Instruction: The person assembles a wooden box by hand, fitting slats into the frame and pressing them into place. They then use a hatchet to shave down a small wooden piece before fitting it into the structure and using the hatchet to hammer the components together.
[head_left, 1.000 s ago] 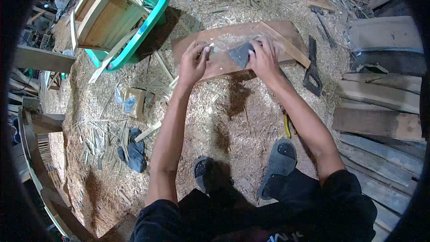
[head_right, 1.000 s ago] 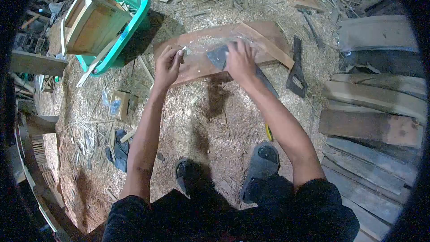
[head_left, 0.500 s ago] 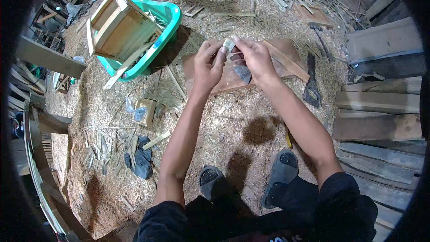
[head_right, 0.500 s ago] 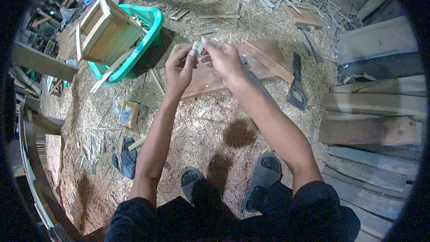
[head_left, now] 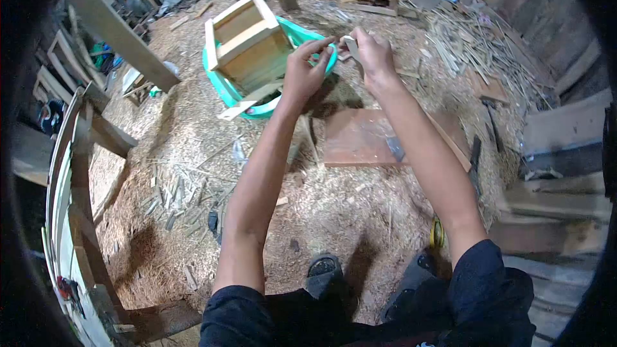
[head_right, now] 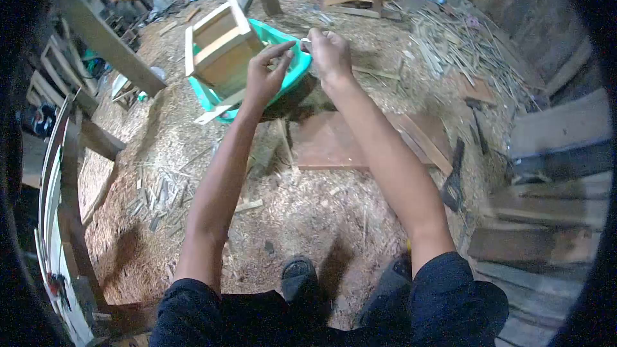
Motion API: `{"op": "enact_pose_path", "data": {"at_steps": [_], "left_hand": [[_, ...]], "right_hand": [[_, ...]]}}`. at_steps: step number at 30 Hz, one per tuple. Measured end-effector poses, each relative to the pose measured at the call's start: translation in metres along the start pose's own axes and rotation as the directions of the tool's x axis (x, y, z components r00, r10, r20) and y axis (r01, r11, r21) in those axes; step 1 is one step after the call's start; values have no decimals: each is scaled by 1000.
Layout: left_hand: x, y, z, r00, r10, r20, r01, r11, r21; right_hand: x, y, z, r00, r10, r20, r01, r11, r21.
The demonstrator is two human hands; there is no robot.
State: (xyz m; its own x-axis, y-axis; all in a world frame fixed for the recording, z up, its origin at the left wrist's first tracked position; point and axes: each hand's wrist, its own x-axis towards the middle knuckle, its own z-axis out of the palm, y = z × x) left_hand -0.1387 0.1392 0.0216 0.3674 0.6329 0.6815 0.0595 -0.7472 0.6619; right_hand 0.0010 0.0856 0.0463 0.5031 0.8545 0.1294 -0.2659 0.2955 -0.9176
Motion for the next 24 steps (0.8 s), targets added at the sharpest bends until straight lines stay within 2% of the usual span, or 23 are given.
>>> {"op": "enact_pose_path", "data": {"at_steps": [1, 3, 4, 5, 7, 8, 10, 12, 14, 16, 17, 18, 19, 21, 22, 23, 24], "left_hand": [[7, -16, -18, 997, -69, -22, 69, 998, -10], [18, -45, -58, 985, -100, -141, 118, 986, 121], [24, -58, -79, 977, -54, -206, 111, 955, 276], [28, -72, -98, 960, -49, -274, 143, 931, 335], [34, -129, -135, 904, 11, -428, 265, 772, 577], [36, -141, -146, 858, -65, -510, 385, 739, 553], [38, -157, -164, 717, -205, -666, 611, 646, 458], [38, -174, -174, 637, -344, -690, 652, 718, 245], [36, -185, -184, 566, -478, -672, 669, 743, 35], [37, -189, -195, 582, -551, -597, 680, 733, -13], [38, -189, -198, 592, -587, -552, 686, 726, -36], [42, -243, -217, 522, -648, -555, 812, 577, 89], [40, -241, -223, 503, -701, -506, 803, 596, -27], [42, -226, -229, 484, -785, -387, 760, 596, -260], [40, -229, -227, 504, -715, -484, 732, 652, -200], [38, -233, -225, 484, -749, -452, 752, 620, -223], [35, -209, -223, 460, -781, -422, 773, 586, -243]], "right_hand": [[12, 5, 13, 1000, -31, 7, 31, 993, -118], [38, 23, 38, 995, -94, 31, 99, 932, -349], [57, 36, 51, 979, -172, 114, 206, 833, -513], [70, 52, 63, 971, -214, 107, 236, 783, -575], [83, 65, 97, 946, -309, 97, 288, 662, -692], [102, 80, 107, 952, -257, 165, 300, 690, -659], [123, 92, 132, 958, -267, 107, 261, 648, -716], [143, 106, 146, 956, -284, 74, 229, 565, -793], [157, 116, 148, 966, -204, 161, 252, 584, -772], [162, 125, 149, 967, -182, 176, 252, 649, -717], [165, 128, 146, 970, -164, 178, 242, 634, -735], [162, 123, 144, 973, -146, 177, 230, 616, -753], [160, 121, 138, 977, -128, 173, 215, 598, -772], [165, 139, 122, 987, -111, 113, 158, 705, -692], [169, 145, 115, 990, -108, 87, 139, 751, -646], [172, 150, 106, 989, -100, 109, 146, 788, -599], [172, 155, 98, 987, -91, 135, 151, 822, -548]]}}
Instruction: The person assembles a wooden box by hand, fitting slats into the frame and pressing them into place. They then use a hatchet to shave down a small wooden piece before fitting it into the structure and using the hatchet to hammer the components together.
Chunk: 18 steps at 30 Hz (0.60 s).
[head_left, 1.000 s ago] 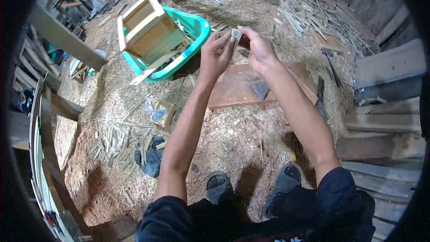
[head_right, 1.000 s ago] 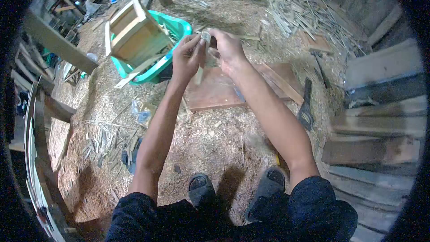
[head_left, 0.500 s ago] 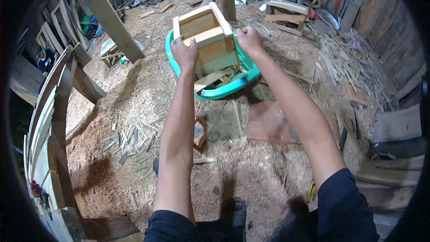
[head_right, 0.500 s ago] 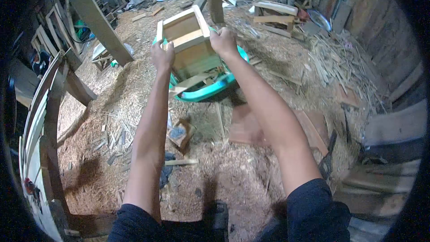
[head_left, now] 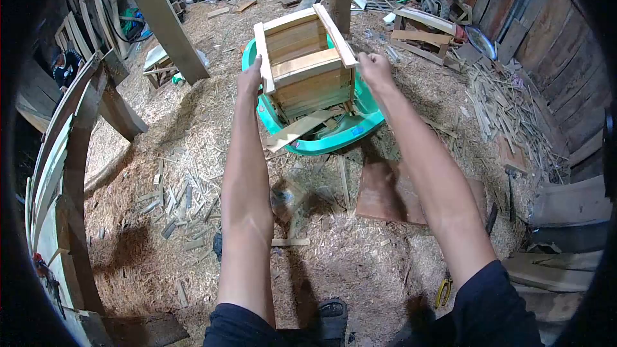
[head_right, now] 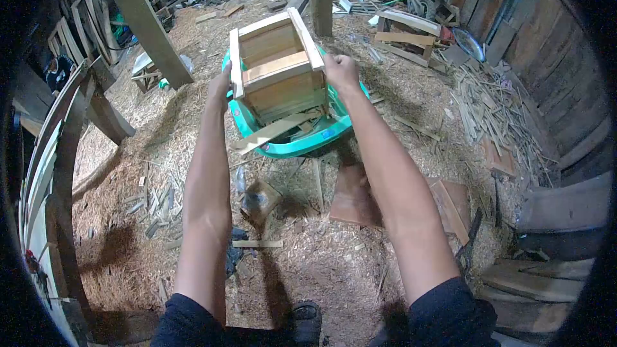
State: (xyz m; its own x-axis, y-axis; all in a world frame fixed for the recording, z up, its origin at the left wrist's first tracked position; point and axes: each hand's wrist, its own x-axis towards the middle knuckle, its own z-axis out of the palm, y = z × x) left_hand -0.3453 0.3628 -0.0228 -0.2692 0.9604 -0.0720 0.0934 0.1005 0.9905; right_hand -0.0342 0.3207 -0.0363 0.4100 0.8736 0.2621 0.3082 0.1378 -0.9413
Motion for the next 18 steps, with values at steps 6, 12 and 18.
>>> {"op": "enact_pose_path", "data": {"at_steps": [6, 12, 18], "left_hand": [[14, -29, 15, 993, 98, 65, -102, 993, 58], [-42, 12, 33, 970, 237, 55, -233, 970, -70], [-76, 75, 52, 891, 453, 25, -432, 863, -262]], "right_hand": [[-30, -14, -1, 999, -36, 6, 35, 991, 129], [-35, -15, -18, 992, 85, -90, -53, 950, 307], [-38, -74, -82, 992, 63, -108, -1, 867, 498]]}}
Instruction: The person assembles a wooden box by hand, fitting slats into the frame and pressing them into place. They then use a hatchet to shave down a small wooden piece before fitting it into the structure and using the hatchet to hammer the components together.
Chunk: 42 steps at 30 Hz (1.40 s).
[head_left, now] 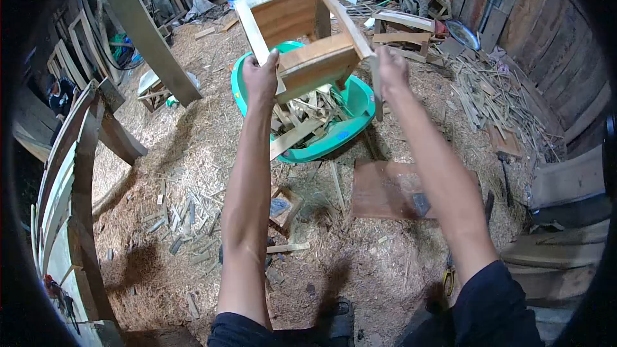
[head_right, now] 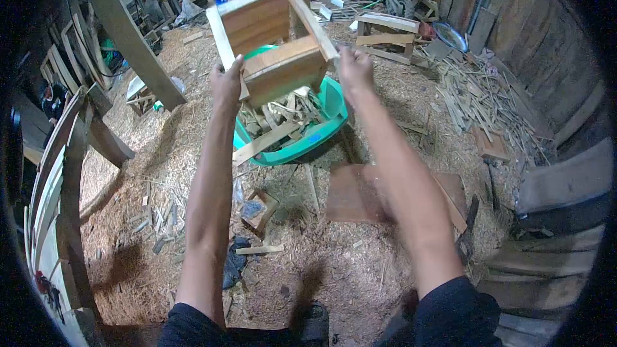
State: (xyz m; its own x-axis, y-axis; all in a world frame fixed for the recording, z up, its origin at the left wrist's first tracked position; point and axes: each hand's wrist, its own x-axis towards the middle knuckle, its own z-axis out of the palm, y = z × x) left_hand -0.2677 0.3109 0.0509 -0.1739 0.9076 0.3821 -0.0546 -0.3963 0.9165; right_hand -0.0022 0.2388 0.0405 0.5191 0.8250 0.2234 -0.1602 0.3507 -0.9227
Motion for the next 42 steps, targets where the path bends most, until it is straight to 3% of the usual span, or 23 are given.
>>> {"op": "enact_pose_path", "data": {"at_steps": [1, 3, 4, 5, 7, 9, 10, 13, 14, 16, 18, 21, 25, 26, 28, 29, 30, 32, 33, 35, 37, 40, 42], "left_hand": [[1, 6, 3, 1000, 23, 13, -21, 991, -135], [-14, 42, 1, 996, 83, 41, -81, 996, -40], [-16, 47, -3, 984, 127, 129, -103, 978, -180], [-24, 50, -4, 984, 137, 112, -105, 962, -252], [-35, 57, -8, 981, 80, 175, -8, 925, -380], [-34, 51, -9, 972, 45, 230, 57, 906, -419], [-36, 43, -10, 966, 18, 257, 99, 896, -432], [-66, 40, 10, 944, -70, 323, 252, 784, -567], [-80, 44, 14, 907, -124, 402, 350, 752, -558], [-105, 51, 26, 858, -172, 485, 451, 706, -547], [-126, 50, 32, 844, -200, 497, 481, 693, -537], [-142, 37, 40, 790, -202, 579, 521, 720, -459], [-170, 54, 63, 783, -244, 571, 572, 643, -509], [-179, 61, 67, 828, -298, 475, 521, 722, -455], [-164, 10, 68, 830, -131, 542, 305, 920, -245], [-158, 6, 69, 814, -140, 564, 296, 935, -196], [-151, 7, 70, 789, -184, 587, 335, 929, -159], [-139, 19, 74, 737, -405, 541, 516, 855, -62], [-142, 35, 76, 724, -529, 443, 583, 812, 17], [-139, 38, 83, 760, -516, 395, 534, 842, 74], [-159, 68, 99, 750, -487, 447, 491, 863, 116], [-194, 103, 140, 530, -500, 685, 561, 812, 159], [-219, 111, 167, 392, -529, 752, 648, 739, 183]], "right_hand": [[-10, -32, -4, 999, -28, 35, 25, 997, 69], [2, -66, -34, 992, -96, 85, 97, 995, -7], [5, -88, -45, 985, -130, 112, 136, 990, -46], [5, -109, -54, 981, -186, 52, 189, 980, -58], [6, -141, -87, 986, -162, -37, 145, 949, -280], [23, -138, -134, 967, -241, -82, 115, 701, -704], [40, -120, -165, 924, -382, 4, 224, 533, -816], [-13, -153, -182, 946, -262, -189, 0, 586, -810], [7, -137, -211, 958, -231, -171, 7, 615, -789], [-15, -167, -225, 995, -38, -91, -17, 845, -535], [-45, -199, -221, 990, 138, -33, -141, 939, -314], [-49, -219, -228, 947, 120, 298, -94, 991, -99], [-81, -242, -225, 976, 30, 218, 0, 991, -135], [-78, -242, -231, 973, 53, 224, -29, 994, -109], [-72, -253, -229, 964, 28, 264, 14, 988, -157], [-70, -261, -225, 959, 12, 285, 40, 983, -178], [-74, -274, -213, 947, 3, 322, 98, 950, -298], [-96, -292, -182, 981, -5, 194, 130, 759, -638], [-103, -292, -172, 984, 14, 179, 130, 637, -760], [-109, -270, -166, 974, -31, 223, 215, 435, -875], [-142, -267, -155, 985, 22, 170, 163, 181, -970], [-164, -225, -163, 980, 144, 137, 105, 208, -972], [-184, -203, -159, 966, 244, 82, 26, 224, -974]]}}
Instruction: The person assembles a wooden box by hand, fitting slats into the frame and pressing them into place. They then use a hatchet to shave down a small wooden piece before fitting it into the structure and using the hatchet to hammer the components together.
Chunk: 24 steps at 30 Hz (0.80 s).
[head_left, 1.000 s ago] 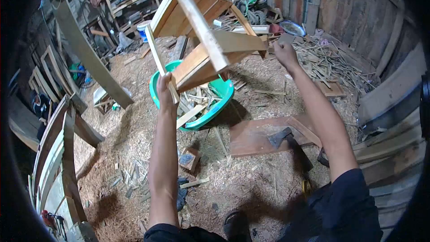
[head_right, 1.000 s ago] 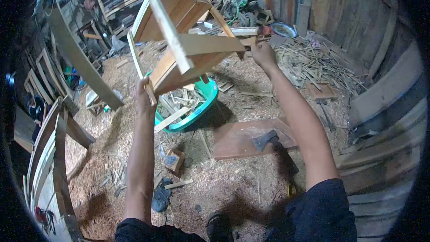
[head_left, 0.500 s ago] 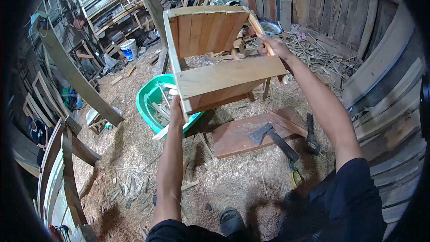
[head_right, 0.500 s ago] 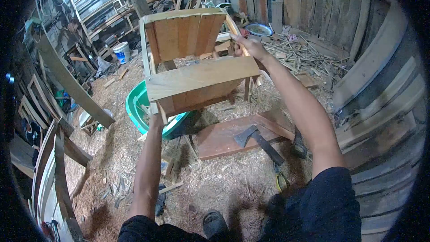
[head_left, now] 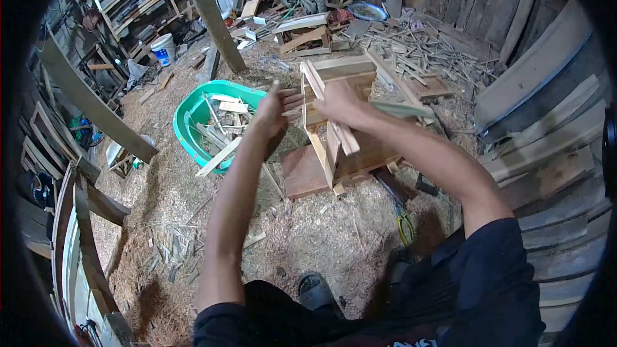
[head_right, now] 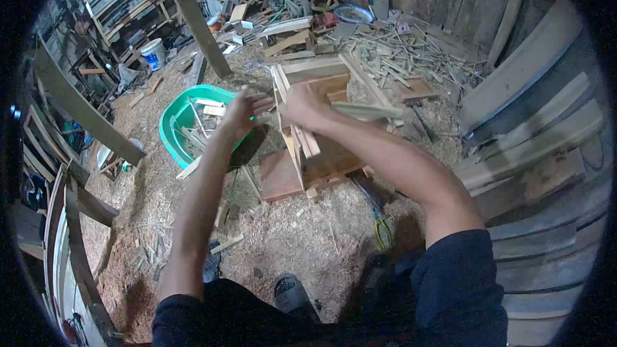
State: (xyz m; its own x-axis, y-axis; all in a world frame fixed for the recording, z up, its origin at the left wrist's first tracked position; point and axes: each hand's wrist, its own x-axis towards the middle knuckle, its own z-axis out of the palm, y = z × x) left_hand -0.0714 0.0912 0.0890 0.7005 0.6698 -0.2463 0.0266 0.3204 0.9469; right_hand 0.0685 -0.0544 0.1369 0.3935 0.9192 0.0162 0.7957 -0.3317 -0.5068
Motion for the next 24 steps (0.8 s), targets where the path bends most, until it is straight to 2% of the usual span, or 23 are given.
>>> {"op": "enact_pose_path", "data": {"at_steps": [2, 4, 5, 8, 11, 13, 15, 16, 18, 21, 22, 23, 24], "left_hand": [[13, -13, 21, 995, -99, 18, 100, 995, -18], [29, -26, 26, 996, -71, 56, 78, 987, -140], [30, -34, 35, 997, -64, -44, 52, 970, -237], [71, -64, 2, 991, -74, -108, 27, 923, -385], [68, -77, -15, 998, -39, -46, 21, 940, -341], [55, -77, -25, 999, -44, -8, 39, 949, -313], [41, -73, -31, 999, -47, 27, 52, 957, -285], [40, -72, -31, 997, -51, 55, 64, 966, -250], [31, -68, -24, 1000, -24, 20, 27, 981, -193], [20, -66, -21, 999, -43, -9, 41, 987, -152], [9, -64, -19, 998, -54, -30, 48, 984, -170], [0, -63, -17, 997, -64, -52, 53, 981, -187], [-1, -69, -23, 995, -85, -60, 70, 974, -216]], "right_hand": [[-8, 2, 25, 999, -43, 10, 43, 999, 2], [-9, 8, 51, 998, -66, 0, 66, 998, -10], [-8, 11, 62, 996, -89, 3, 89, 996, -18], [-3, 6, 65, 975, -221, -39, 220, 975, -21], [13, 18, 35, 979, -191, 73, 187, 981, 57], [38, 54, 21, 982, -179, -51, 178, 984, -17], [36, 95, 11, 991, -113, -72, 105, 990, -96], [33, 110, 10, 990, -112, -90, 104, 991, -83], [22, 127, 14, 988, -95, -125, 90, 995, -44], [22, 132, 15, 992, 5, -122, -9, 999, -38], [29, 147, 37, 920, -175, -352, 184, 983, -8], [33, 168, 49, 932, -156, -328, 148, 988, -49], [16, 161, 48, 943, -136, -305, 114, 990, -88]]}}
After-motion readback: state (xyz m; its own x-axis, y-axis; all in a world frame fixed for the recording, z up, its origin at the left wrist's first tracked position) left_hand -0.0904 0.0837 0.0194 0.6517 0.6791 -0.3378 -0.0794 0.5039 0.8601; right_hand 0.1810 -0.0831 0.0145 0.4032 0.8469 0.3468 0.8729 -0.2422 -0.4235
